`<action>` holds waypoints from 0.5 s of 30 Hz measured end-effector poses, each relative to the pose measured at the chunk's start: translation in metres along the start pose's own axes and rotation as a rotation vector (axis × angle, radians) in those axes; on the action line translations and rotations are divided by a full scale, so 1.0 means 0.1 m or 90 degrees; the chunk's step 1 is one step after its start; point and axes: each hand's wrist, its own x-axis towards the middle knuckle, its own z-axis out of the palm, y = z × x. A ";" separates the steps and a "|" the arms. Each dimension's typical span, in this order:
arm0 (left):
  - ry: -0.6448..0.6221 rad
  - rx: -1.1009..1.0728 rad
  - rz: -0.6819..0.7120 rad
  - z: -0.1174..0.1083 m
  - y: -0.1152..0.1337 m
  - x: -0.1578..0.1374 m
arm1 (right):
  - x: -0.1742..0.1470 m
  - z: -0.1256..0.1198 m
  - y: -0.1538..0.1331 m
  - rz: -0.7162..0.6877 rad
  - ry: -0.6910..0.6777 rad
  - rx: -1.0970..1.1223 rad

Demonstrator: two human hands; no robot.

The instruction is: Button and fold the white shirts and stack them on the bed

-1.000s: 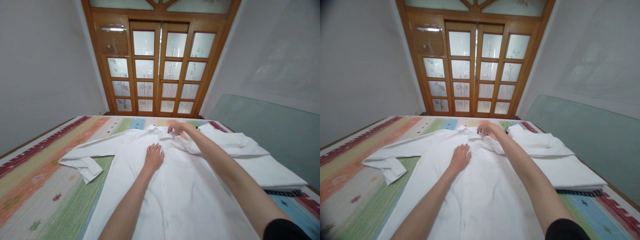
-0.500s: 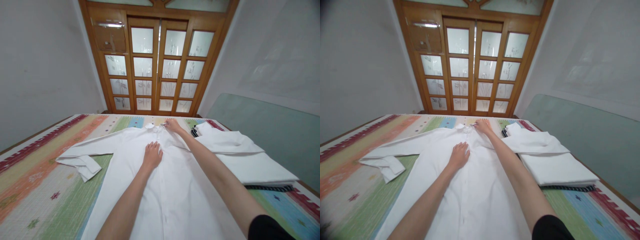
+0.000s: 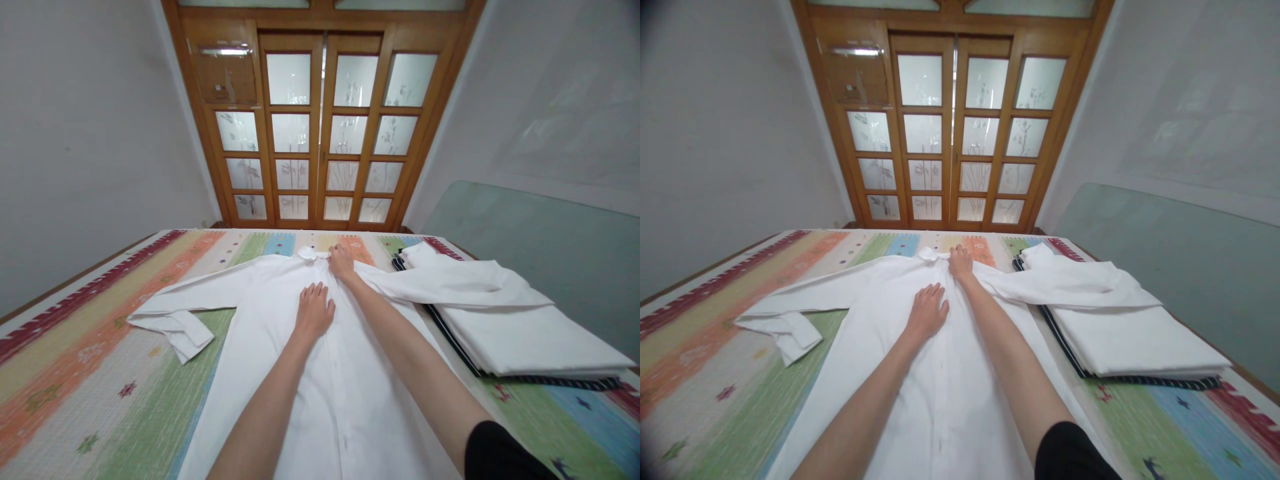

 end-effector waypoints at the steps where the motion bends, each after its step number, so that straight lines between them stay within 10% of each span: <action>1: 0.002 0.000 0.001 0.00 0.00 0.00 | 0.00 -0.02 0.02 -0.006 0.002 0.004; 15: -0.010 0.027 0.027 0.05 -0.05 0.01 | -0.40 -0.87 1.25 -0.086 -0.219 -0.073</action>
